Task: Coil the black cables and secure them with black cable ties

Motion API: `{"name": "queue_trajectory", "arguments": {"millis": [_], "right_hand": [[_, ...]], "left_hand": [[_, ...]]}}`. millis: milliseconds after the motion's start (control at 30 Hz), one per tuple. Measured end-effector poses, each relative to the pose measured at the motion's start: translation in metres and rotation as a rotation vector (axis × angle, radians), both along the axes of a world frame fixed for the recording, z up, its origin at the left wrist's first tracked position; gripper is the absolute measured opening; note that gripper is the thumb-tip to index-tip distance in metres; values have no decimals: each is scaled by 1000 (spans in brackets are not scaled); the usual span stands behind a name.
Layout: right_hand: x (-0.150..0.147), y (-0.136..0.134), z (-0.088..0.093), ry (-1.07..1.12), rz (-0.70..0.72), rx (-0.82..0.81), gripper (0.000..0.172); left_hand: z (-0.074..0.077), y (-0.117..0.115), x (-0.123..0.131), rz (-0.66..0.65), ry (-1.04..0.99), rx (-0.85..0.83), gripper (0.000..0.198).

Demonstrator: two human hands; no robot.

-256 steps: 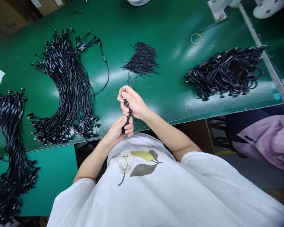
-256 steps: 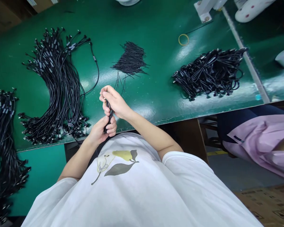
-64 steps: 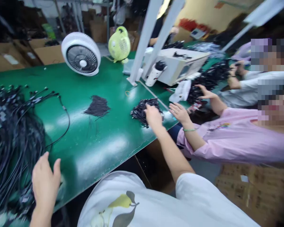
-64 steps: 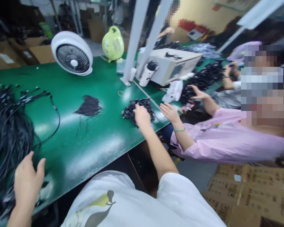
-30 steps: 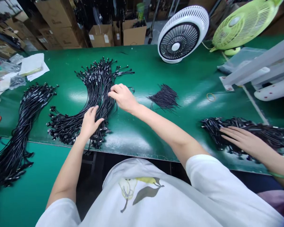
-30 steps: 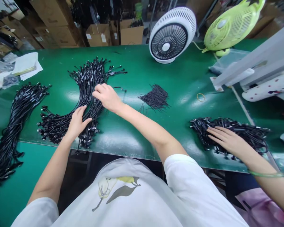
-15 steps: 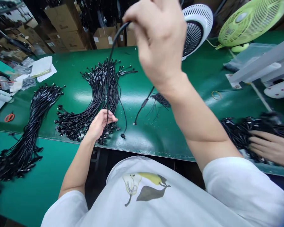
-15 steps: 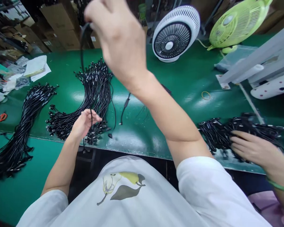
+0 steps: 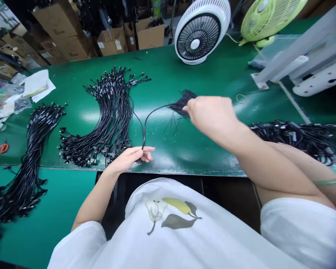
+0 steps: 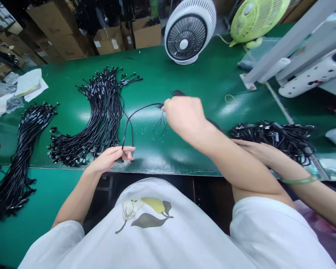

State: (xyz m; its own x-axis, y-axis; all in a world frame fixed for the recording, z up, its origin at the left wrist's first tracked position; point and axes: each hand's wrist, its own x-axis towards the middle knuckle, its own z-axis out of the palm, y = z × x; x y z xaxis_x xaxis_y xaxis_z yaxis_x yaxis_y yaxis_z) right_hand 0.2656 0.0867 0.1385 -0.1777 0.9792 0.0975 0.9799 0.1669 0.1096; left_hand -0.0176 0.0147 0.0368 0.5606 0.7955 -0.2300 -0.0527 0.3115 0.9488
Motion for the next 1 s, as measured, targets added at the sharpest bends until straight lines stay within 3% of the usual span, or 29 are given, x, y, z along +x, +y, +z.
{"name": "queue_trajectory", "arguments": {"millis": [167, 267, 400, 500, 633, 667, 733, 867, 933, 1000], "right_hand": [[8, -32, -13, 247, 140, 78, 32], [22, -31, -15, 266, 67, 110, 33], [43, -21, -27, 248, -82, 208, 35], [58, -14, -37, 243, -145, 236, 36], [71, -2, -53, 209, -177, 167, 39], [72, 0, -59, 209, -168, 153, 39], [74, 5, -75, 235, -116, 125, 38], [66, -6, -126, 354, 146, -40, 32], [55, -21, -153, 390, 260, -170, 33], [44, -40, -173, 394, 316, -281, 36]], "left_hand": [[-11, 10, 14, 99, 74, -15, 38], [-16, 12, 15, 106, 127, -42, 42], [-22, 12, 4, 195, 518, 248, 24], [-20, 4, -4, 37, 691, 424, 23], [-5, -20, -5, -255, 507, 231, 17], [1, -25, -4, -276, 412, 175, 15], [12, -30, -4, -144, 131, 78, 20], [32, -11, -13, 561, -520, -121, 23], [34, 5, -20, 828, -641, -164, 21], [31, 18, -24, 978, -587, -152, 27]]}}
